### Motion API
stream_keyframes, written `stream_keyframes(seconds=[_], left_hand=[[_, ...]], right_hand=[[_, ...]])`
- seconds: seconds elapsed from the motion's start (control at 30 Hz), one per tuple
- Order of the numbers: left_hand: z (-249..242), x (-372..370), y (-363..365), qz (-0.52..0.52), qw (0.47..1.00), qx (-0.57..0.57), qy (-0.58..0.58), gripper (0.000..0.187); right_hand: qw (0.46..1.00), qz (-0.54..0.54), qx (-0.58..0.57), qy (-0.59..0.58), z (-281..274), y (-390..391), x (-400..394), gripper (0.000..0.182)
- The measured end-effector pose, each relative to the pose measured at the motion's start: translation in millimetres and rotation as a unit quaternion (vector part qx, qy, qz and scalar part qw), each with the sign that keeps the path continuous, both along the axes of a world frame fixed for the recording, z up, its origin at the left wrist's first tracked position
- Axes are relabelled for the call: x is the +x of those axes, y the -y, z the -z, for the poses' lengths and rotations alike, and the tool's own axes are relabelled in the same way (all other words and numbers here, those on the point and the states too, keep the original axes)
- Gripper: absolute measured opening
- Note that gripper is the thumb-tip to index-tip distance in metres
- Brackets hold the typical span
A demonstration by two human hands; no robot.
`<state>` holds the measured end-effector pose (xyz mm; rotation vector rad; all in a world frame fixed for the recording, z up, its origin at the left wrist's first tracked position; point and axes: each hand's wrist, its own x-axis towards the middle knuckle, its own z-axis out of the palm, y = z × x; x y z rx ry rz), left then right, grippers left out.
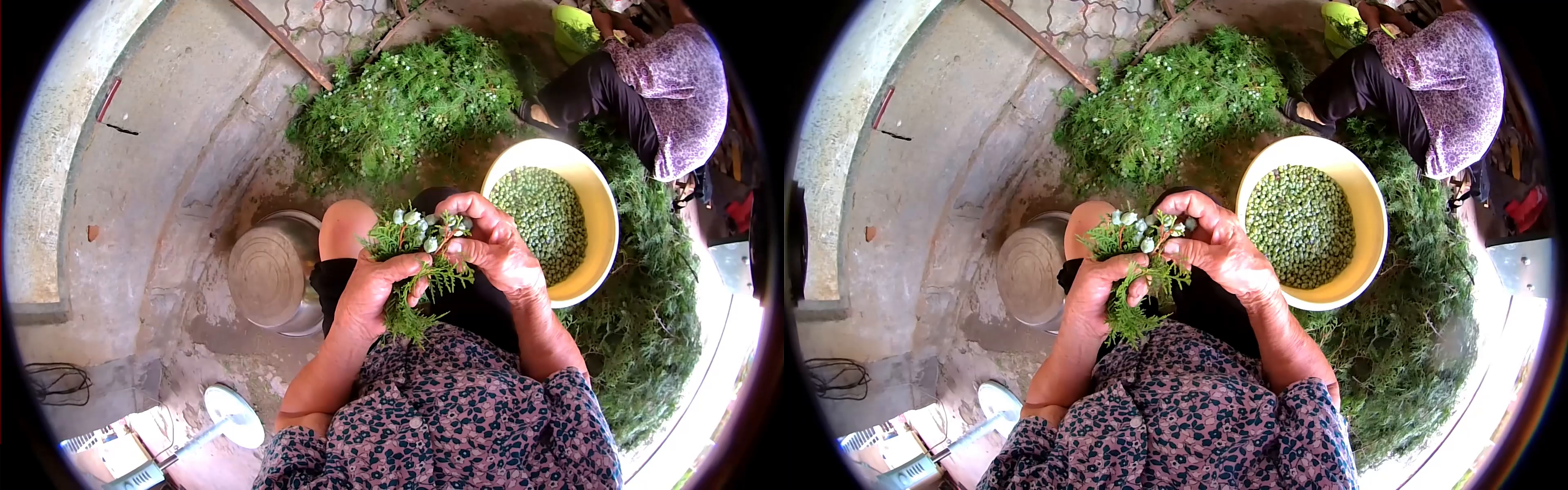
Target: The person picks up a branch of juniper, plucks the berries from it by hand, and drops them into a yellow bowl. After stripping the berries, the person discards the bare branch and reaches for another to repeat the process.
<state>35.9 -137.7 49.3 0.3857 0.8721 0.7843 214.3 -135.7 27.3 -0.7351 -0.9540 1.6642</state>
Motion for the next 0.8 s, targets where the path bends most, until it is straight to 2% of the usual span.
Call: stream_keyframes(seconds=[0.07,0.2,0.27,0.43,0.5,0.53,0.6,0.63,0.7,0.77,0.8], left_hand=[[-2,0,0,-0.001,1.0,-0.001,-0.004,0.02],[-2,0,2,-0.008,1.0,-0.009,-0.004,0.021],[-2,-1,2,-0.008,1.0,-0.013,-0.003,0.02],[2,-1,3,-0.01,1.0,0.008,0.003,0.018],[2,-2,4,-0.011,1.0,0.013,-0.004,0.017],[1,-2,4,-0.013,1.0,0.017,-0.011,0.017],[-3,2,5,-0.012,0.999,0.036,-0.026,0.016],[-6,3,5,-0.012,0.998,0.054,-0.041,0.016],[-12,4,5,-0.021,0.997,0.066,-0.037,0.016],[-16,2,6,-0.043,0.995,0.087,-0.029,0.016],[-16,4,5,-0.041,0.995,0.086,-0.038,0.017]], right_hand=[[0.993,-0.001,0.009,0.115,-14,1,3,0.027],[0.99,-0.012,0.022,0.136,-9,2,10,0.023],[0.98,-0.019,0.07,0.183,-12,3,12,0.022],[0.977,0.008,0.062,0.201,-7,7,8,0.021],[0.938,0.071,0.14,0.309,-7,9,6,0.019],[0.938,0.071,0.141,0.309,-7,9,6,0.019],[0.853,0.148,0.281,0.414,-6,8,7,0.019],[0.853,0.148,0.282,0.414,-1,8,11,0.019],[0.831,0.219,0.224,0.459,11,7,30,0.023],[0.881,0.235,0.017,0.41,6,7,49,0.023],[0.866,0.252,-0.005,0.431,12,5,60,0.024]])
